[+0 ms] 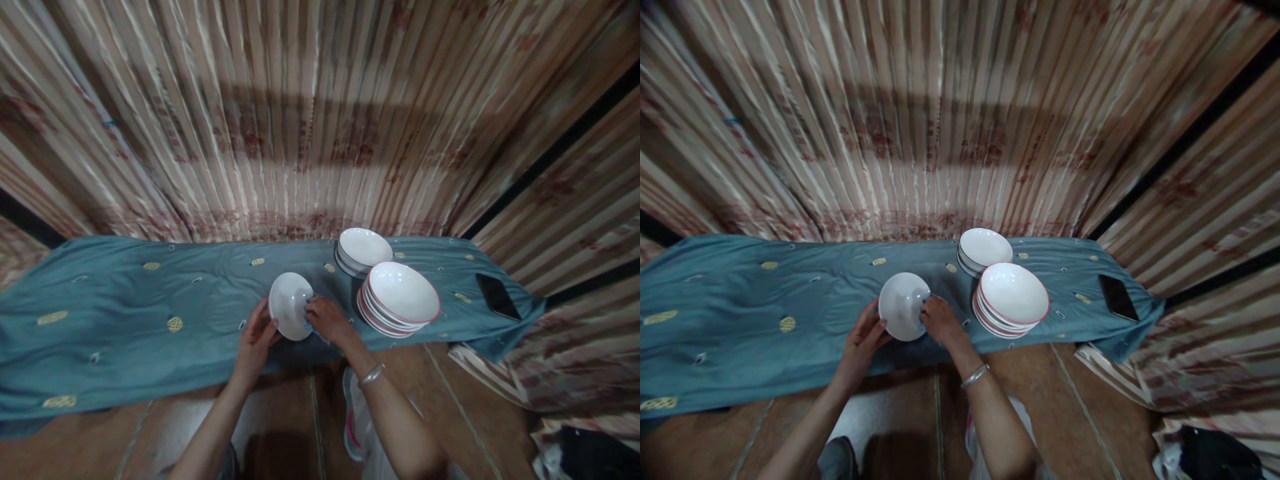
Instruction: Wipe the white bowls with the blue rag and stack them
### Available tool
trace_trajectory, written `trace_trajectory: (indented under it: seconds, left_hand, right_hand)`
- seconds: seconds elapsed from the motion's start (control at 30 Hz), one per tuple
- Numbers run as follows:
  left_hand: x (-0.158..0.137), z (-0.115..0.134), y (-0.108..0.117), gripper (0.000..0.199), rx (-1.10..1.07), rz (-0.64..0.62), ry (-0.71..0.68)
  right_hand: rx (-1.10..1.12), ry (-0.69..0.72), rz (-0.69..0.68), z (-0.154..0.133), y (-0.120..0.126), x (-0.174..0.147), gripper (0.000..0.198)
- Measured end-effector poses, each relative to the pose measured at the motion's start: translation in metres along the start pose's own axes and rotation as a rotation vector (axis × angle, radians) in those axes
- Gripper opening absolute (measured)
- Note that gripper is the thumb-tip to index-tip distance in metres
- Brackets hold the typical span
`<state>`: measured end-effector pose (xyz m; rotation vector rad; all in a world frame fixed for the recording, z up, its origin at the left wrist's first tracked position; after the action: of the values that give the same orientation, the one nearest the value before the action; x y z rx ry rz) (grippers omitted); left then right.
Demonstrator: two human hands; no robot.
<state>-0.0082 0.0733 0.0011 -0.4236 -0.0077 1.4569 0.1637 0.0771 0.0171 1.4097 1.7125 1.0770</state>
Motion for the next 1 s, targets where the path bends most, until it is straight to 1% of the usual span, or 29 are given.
trace_trajectory:
  seconds: [0.1, 0.17, 0.3, 0.4, 0.57, 0.67, 0.83, 1.0]
  left_hand:
    - [-0.002, 0.000, -0.001, 0.070, -0.006, -0.001, -0.009]
    - [-0.002, 0.000, -0.001, 0.068, -0.015, -0.005, -0.014]
    - [-0.001, -0.001, -0.001, 0.068, -0.031, -0.019, -0.022]
    - [0.000, -0.001, -0.002, 0.067, -0.035, -0.030, -0.017]
    - [-0.001, -0.001, -0.003, 0.065, -0.061, -0.056, -0.020]
    - [-0.001, -0.001, -0.002, 0.064, -0.062, -0.057, -0.022]
    - [-0.002, 0.001, -0.003, 0.065, -0.067, -0.054, -0.019]
    - [-0.001, 0.000, -0.002, 0.066, -0.070, -0.046, -0.007]
  right_hand:
    - [-0.002, -0.060, 0.125, 0.000, 0.001, 0.006, 0.024]
    - [0.041, -0.053, 0.233, 0.000, 0.002, 0.010, 0.027]
    - [0.210, 0.005, 0.409, 0.005, 0.000, 0.021, 0.033]
    - [0.388, 0.027, 0.483, 0.007, -0.003, 0.030, 0.036]
    - [0.740, 0.061, 0.452, -0.004, -0.009, 0.039, 0.036]
    - [0.888, 0.094, 0.420, -0.016, -0.007, 0.038, 0.040]
    - [0.985, 0.158, 0.347, -0.036, -0.001, 0.030, 0.040]
    - [0.981, 0.217, 0.230, -0.048, 0.004, 0.023, 0.029]
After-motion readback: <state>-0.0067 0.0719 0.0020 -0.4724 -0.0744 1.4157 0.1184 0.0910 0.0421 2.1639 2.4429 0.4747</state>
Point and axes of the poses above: each hand's wrist, its own x-axis towards the middle knuckle, its own y-axis out of the back of the hand, z = x × y, the point moved 6 cm from there along x, towards the middle knuckle, and after that the axes turned 4 degrees about y, right-handed, at the moved point
